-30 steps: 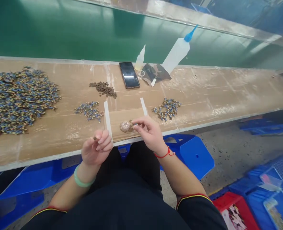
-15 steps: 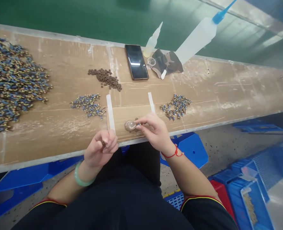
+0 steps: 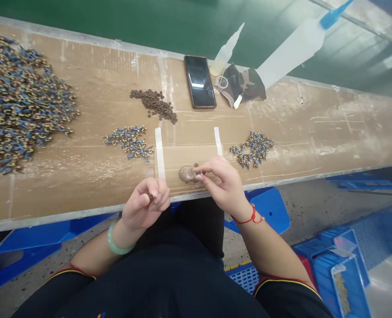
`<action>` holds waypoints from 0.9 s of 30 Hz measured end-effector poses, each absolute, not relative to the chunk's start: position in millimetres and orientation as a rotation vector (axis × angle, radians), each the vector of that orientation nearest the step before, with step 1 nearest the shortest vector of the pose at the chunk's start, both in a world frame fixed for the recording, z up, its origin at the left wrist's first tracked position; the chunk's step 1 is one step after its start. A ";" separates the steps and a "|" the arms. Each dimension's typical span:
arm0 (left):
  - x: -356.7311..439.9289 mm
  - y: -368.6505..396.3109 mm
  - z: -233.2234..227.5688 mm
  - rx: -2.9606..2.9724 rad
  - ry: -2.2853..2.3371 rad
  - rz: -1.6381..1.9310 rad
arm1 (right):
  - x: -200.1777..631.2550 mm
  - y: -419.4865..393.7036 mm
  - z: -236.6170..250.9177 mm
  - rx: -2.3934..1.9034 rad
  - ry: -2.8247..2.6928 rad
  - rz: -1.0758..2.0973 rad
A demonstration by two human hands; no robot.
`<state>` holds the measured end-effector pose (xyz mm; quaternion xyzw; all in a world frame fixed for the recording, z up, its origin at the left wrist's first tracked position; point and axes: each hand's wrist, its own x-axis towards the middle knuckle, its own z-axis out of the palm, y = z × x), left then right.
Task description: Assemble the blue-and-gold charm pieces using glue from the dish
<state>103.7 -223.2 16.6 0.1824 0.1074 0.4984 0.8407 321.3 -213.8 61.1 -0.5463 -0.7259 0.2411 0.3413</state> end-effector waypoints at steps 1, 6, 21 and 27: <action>104.0 -223.2 16.6 0.388 0.220 1.057 | 321.0 -213.8 61.1 -1.417 -1.890 0.623; 105.0 -223.4 17.3 0.379 0.206 1.066 | 320.6 -213.6 61.1 -1.413 -1.910 0.600; 106.5 -224.4 19.3 0.366 0.314 1.053 | 282.5 -242.4 84.8 -1.362 -1.785 0.447; 106.5 -228.3 31.1 0.447 0.396 1.076 | 232.1 -252.9 72.3 -1.098 -1.261 0.915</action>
